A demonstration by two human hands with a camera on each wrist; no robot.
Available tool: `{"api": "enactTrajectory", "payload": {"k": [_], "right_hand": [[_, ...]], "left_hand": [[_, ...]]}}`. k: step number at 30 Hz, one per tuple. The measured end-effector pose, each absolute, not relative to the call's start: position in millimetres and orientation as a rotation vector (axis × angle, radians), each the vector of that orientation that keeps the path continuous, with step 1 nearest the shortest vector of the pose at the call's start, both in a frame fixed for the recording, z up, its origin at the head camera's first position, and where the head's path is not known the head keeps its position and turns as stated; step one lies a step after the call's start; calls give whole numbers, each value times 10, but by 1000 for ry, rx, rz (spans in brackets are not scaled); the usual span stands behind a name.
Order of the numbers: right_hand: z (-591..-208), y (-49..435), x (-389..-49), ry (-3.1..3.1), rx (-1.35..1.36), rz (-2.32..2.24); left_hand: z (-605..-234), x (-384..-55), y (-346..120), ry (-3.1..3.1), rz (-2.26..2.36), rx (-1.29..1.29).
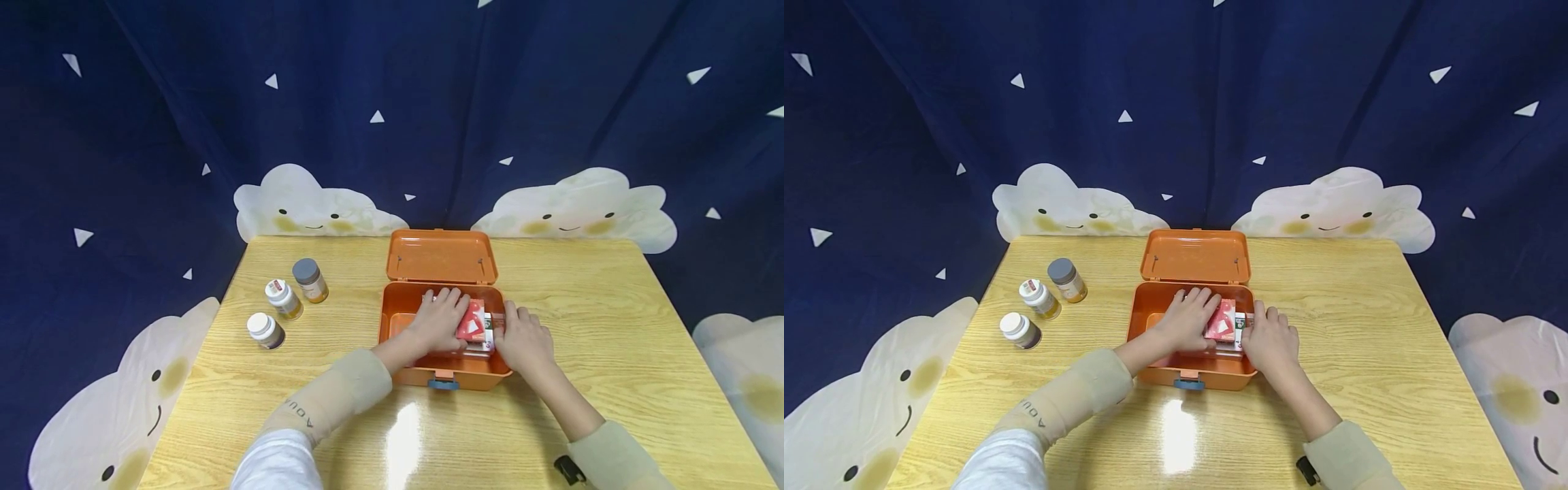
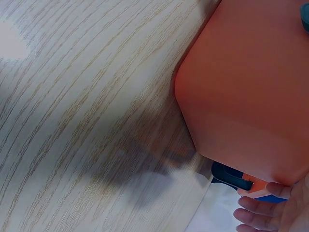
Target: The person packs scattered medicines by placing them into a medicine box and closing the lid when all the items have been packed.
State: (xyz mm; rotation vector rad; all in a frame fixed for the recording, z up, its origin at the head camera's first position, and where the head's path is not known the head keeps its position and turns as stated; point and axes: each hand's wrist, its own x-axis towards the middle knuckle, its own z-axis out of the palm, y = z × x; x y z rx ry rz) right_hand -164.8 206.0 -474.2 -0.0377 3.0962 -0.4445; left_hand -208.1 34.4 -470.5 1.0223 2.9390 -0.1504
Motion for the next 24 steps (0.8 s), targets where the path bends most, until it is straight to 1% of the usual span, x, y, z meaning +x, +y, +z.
{"api": "enactTrajectory", "payload": {"k": [24], "right_hand": [[-4745, 2057, -1654, 3085, -32, -442]], "left_hand": [[-4910, -2101, 485, 2861, -253, 1042]]}}
